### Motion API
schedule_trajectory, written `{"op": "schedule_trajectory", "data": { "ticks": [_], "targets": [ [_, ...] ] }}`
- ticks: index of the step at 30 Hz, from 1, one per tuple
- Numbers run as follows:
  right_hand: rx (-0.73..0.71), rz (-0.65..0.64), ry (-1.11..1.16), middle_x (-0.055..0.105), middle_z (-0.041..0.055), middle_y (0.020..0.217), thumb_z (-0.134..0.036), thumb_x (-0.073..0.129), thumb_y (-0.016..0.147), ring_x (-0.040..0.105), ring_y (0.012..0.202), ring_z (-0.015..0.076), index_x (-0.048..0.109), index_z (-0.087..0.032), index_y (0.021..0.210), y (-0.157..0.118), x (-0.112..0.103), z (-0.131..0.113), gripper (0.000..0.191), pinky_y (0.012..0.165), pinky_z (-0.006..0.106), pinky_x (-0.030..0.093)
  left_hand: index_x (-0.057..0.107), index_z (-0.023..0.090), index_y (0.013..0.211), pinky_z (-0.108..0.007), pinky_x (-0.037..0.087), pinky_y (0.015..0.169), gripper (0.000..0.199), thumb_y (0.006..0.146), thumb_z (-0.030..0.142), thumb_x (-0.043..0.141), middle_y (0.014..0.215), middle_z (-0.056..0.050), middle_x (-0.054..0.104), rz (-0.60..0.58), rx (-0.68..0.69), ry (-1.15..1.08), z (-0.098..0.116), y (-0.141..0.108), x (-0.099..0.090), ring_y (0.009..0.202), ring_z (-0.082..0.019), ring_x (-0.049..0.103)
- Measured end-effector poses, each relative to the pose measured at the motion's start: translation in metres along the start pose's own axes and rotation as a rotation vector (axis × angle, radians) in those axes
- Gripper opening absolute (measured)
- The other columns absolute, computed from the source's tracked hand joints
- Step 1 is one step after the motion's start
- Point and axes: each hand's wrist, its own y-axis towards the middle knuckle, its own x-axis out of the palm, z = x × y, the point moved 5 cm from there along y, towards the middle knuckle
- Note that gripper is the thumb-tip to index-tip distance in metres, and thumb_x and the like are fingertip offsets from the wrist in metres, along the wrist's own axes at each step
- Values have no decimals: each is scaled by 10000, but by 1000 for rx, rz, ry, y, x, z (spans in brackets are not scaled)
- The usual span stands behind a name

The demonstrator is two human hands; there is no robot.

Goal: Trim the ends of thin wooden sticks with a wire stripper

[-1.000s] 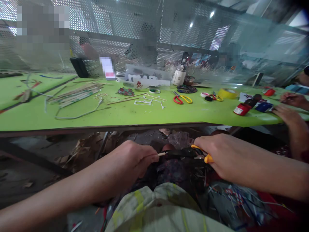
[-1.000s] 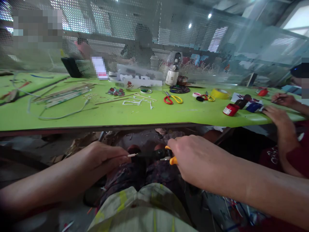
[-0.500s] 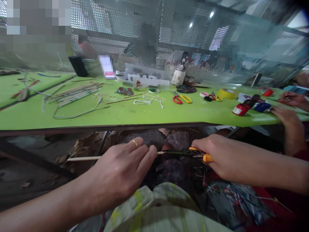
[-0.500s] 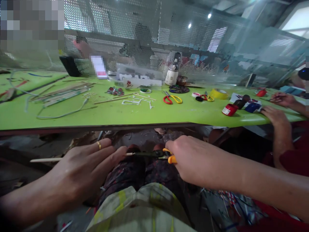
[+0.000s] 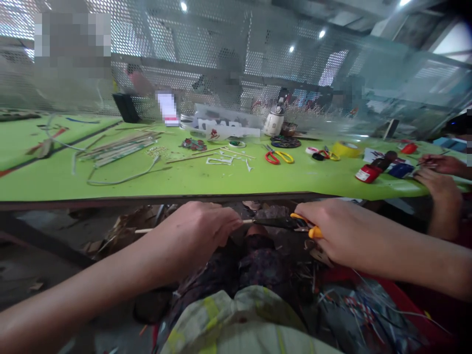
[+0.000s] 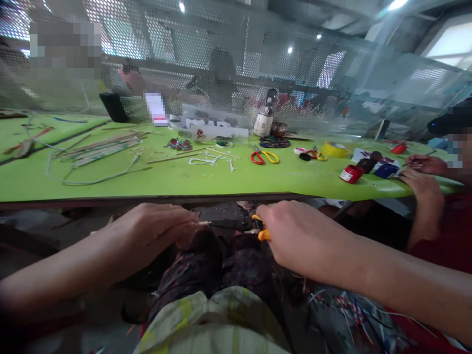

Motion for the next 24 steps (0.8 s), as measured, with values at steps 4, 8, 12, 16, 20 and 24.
{"op": "schedule_trajectory", "data": {
  "ticks": [4, 8, 12, 16, 20, 24],
  "targets": [
    [-3, 15, 2, 670, 24, 664, -24, 546, 730, 606, 581, 171, 632, -205, 779, -6, 0, 0, 206, 538, 286, 286, 599, 155, 716, -193, 340, 569, 261, 964, 167, 519, 634, 49, 587, 40, 25, -122, 2, -4, 0, 556, -59, 487],
    [8, 0, -6, 683, 27, 684, -3, 558, 703, 622, 612, 178, 651, -208, 807, -8, -2, -2, 248, 550, 287, 293, 554, 150, 691, -255, 310, 552, 281, 967, 161, 504, 610, 27, 498, 165, 168, 41, 13, -9, -3, 552, -101, 415],
    [28, -46, 0, 687, 34, 681, 9, 549, 697, 624, 615, 174, 657, -200, 789, -6, -1, 0, 252, 551, 278, 300, 583, 127, 883, -308, 361, 603, 146, 972, 145, 469, 703, -5, 529, 144, 331, 258, 21, -13, -1, 629, -154, 431],
    [5, -8, 30, 704, 47, 729, 15, 526, 683, 634, 654, 175, 675, -198, 839, -3, 2, 3, 303, 558, 266, 311, 590, 101, 931, -317, 399, 597, 119, 953, 125, 476, 708, -26, 547, 189, 390, 387, 23, -12, -4, 645, -175, 456],
    [-11, 20, 36, 712, 63, 764, 14, 514, 677, 638, 668, 180, 685, -192, 898, -1, 4, 6, 347, 562, 262, 325, 598, 91, 896, -317, 449, 616, 132, 944, 119, 479, 708, -57, 589, 252, 445, 441, 24, -10, -5, 667, -193, 507],
    [-16, -13, 34, 709, 73, 750, 8, 477, 699, 643, 664, 183, 689, -173, 939, -1, 4, 7, 368, 560, 262, 344, 593, 58, 1025, -313, 493, 673, 137, 936, 112, 504, 722, -58, 613, 295, 432, 450, 22, -9, 0, 687, -186, 537]
  ]
}}
